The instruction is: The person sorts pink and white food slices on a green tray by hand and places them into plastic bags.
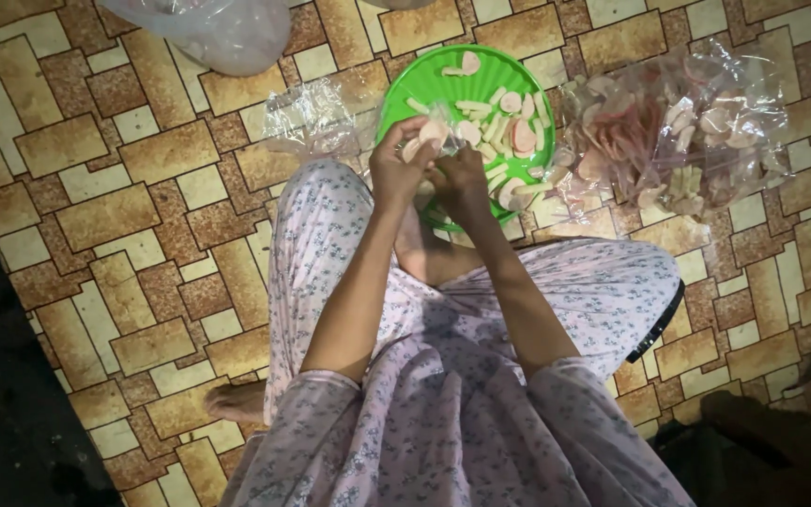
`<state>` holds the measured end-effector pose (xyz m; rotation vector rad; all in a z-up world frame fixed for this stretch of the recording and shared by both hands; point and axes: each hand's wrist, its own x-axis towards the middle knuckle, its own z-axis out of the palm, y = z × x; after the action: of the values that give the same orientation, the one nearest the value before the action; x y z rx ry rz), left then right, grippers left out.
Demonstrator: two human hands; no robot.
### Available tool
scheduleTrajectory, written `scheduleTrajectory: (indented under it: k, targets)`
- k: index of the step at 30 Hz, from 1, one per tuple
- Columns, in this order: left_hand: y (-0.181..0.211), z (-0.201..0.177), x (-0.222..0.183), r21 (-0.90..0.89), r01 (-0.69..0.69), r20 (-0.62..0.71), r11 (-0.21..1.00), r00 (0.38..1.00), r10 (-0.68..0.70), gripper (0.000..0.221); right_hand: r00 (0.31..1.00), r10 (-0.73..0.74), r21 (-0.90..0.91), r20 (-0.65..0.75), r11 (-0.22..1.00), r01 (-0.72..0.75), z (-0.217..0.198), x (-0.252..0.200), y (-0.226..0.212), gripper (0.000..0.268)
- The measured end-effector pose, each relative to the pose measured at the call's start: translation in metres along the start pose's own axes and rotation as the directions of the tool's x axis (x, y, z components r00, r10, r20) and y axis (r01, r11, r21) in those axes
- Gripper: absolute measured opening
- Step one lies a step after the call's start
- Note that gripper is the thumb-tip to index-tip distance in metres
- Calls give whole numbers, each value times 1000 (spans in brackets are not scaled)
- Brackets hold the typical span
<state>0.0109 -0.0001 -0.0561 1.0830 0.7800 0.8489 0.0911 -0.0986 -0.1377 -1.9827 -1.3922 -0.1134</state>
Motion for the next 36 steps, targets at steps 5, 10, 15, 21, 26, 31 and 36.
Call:
scheduleTrajectory:
  k: [5,10,15,21,26,31,36]
  targets:
    - [2,8,-12,264,-121,145,957,986,85,41,976,204,171,-72,967,-190,-28,-33,28,16]
    - [-20,9,-22,395,-264,402,880,911,93,40,695,718,458,35,606,-650,-81,-66,21,27]
    - [-39,15,-28,396,-353,610,848,791,45,42,560,828,761,25,347,-548,-95,-73,12,20]
    - [-38,14,-33,395,-373,626,840,778,51,42,535,841,732,76,317,-603,-104,-65,-5,25]
    - [-44,14,-35,394,-423,669,816,741,61,45,543,833,749,108,291,-595,-94,-75,5,26]
    - [-46,18,-40,378,-420,671,825,739,68,50,536,832,744,146,264,-614,-96,-73,0,24]
    - [-56,18,-41,363,-447,694,818,715,83,54,552,818,736,161,273,-620,-116,-59,-28,26]
